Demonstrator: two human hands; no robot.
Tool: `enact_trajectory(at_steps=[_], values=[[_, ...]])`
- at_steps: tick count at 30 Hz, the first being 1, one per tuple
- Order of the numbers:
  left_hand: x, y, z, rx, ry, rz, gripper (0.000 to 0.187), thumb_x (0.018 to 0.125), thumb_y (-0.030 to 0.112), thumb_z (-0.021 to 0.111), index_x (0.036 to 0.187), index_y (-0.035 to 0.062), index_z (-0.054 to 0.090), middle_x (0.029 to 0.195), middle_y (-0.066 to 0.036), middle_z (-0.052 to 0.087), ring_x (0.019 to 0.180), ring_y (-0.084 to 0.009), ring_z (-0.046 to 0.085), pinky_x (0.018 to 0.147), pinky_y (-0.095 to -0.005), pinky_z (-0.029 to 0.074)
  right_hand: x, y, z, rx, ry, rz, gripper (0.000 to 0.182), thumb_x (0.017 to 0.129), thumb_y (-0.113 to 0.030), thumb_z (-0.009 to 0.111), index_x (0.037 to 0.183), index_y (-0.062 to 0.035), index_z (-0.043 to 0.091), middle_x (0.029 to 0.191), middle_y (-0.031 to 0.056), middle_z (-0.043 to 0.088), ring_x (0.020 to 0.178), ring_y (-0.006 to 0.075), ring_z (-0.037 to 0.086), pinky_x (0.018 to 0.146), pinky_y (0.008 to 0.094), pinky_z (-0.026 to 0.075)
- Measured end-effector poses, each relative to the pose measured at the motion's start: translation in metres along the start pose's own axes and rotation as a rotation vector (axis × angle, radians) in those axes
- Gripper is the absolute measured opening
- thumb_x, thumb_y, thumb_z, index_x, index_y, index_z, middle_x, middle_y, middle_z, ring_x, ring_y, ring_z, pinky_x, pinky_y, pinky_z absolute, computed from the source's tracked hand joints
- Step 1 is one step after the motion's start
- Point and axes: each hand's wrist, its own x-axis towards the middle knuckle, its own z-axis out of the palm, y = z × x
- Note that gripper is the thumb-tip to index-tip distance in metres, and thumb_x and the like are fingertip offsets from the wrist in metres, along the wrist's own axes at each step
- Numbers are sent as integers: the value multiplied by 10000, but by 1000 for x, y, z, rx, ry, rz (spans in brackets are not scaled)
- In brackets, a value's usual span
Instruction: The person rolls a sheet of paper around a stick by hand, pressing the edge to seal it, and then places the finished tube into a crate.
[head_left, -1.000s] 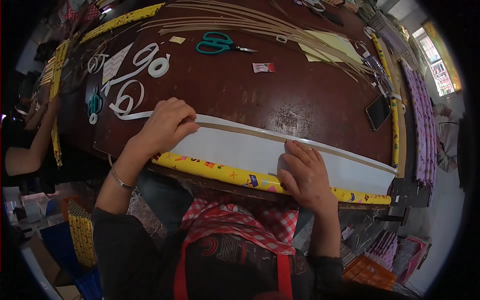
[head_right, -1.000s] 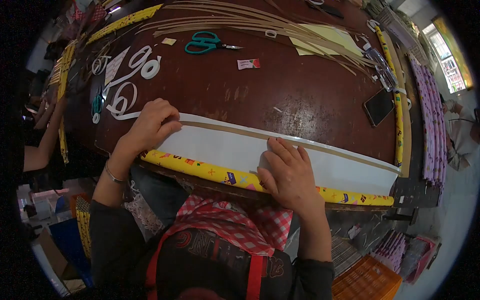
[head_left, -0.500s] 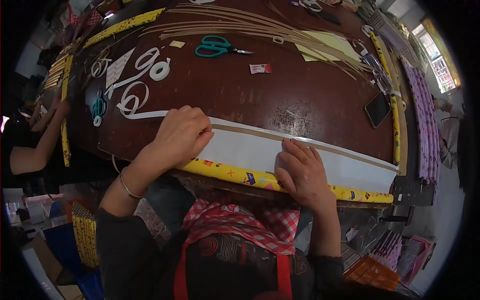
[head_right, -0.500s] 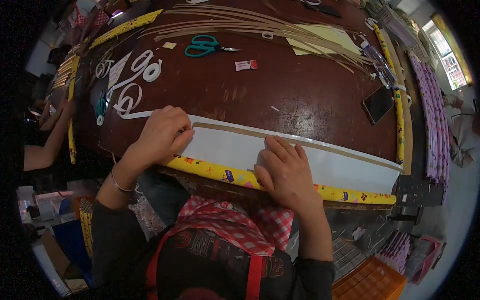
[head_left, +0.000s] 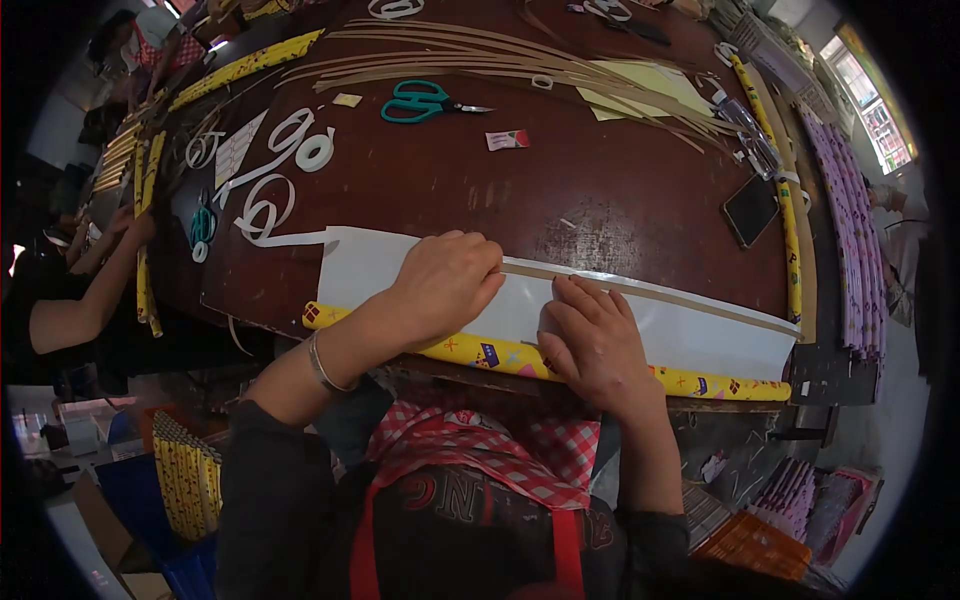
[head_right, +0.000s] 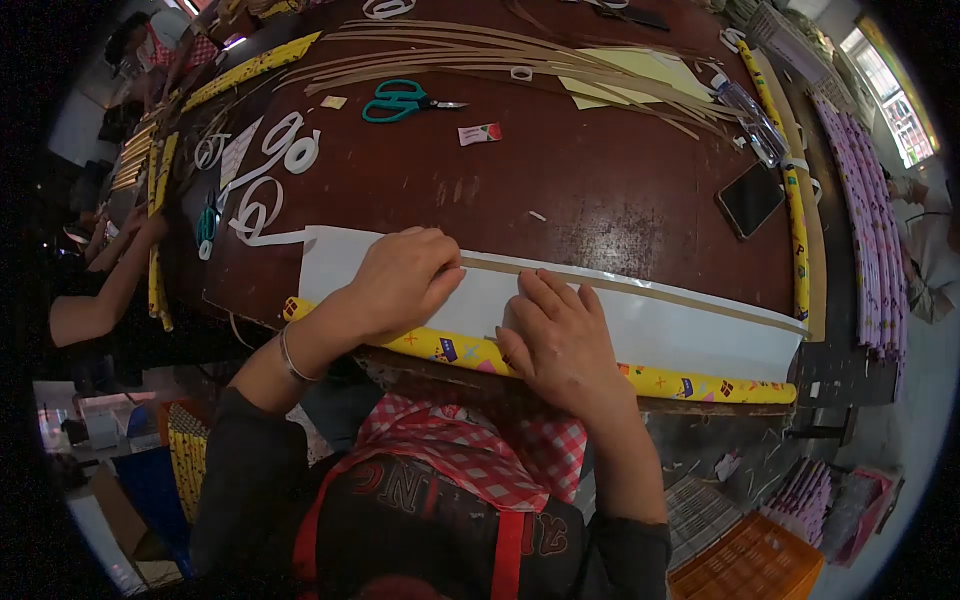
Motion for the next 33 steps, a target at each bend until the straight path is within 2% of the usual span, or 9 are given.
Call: enact_trajectory(at_steps=[6, 13, 19, 21, 22, 26, 32, 33], values=[[13, 10, 20, -55, 77, 75, 127, 878, 156, 659, 873, 41, 604, 835, -114, 618, 827, -320, 615, 727, -444, 491, 1, -1, -1, -2, -11, 8, 326, 917, -304, 623, 1107, -39, 646, 1372, 176, 565, 1322, 345, 491, 1073, 595, 357], [24, 24, 31, -88, 74, 141, 125, 871, 153, 661, 882, 39, 611, 844, -115, 626, 830, -324, 621, 718, -441, 498, 2, 0, -1, 16, -12, 3, 343, 920, -309, 620, 1121, -33, 645, 1360, 173, 569, 1320, 338, 491, 1076, 576, 355], [24, 22, 23, -278, 98, 243, 119, 878, 152, 650, 881, 35, 627, 844, -125, 650, 827, -337, 636, 729, -430, 507, 2, 0, -1, 13, -1, 2, 355, 915, -311, 627, 1122, -24, 645, 1369, 176, 561, 1321, 343, 490, 1073, 574, 356], [17, 11, 3, -348, -14, 81, 135, 889, 170, 661, 888, 38, 630, 829, -138, 649, 790, -338, 633, 708, -417, 504, 0, 0, -2, 6, -15, 6, 354, 915, -311, 629, 1122, -25, 646, 1373, 177, 560, 1323, 345, 489, 1076, 576, 355], [12, 3, -6, -356, -19, 72, 158, 901, 174, 674, 907, 22, 633, 816, -136, 662, 740, -286, 643, 675, -373, 501, 0, 0, -3, 1, -28, 6, 353, 915, -312, 631, 1122, -27, 646, 1377, 178, 559, 1324, 348, 488, 1078, 577, 355], [-11, -27, -50, -472, -112, -74, 165, 896, 172, 665, 925, 9, 652, 793, -154, 676, 734, -314, 670, 660, -388, 515, 0, 0, 0, 2, -14, 13, 344, 916, -311, 632, 1117, -31, 646, 1382, 179, 558, 1328, 350, 485, 1081, 583, 353], [-38, -82, -71, -243, -86, -299, 178, 850, 134, 655, 923, -27, 676, 785, -169, 681, 709, -285, 676, 654, -362, 516, -1, 0, -1, 18, -3, 11, 334, 916, -301, 639, 1110, -29, 647, 1376, 175, 565, 1327, 348, 487, 1088, 590, 348], [-41, -88, -71, -246, -85, -299, 178, 850, 134, 655, 923, -27, 676, 785, -169, 681, 709, -285, 676, 654, -362, 516, -1, 0, -2, 11, -8, 18, 352, 905, -296, 640, 1131, -26, 644, 1379, 176, 566, 1327, 355, 488, 1094, 567, 349]])
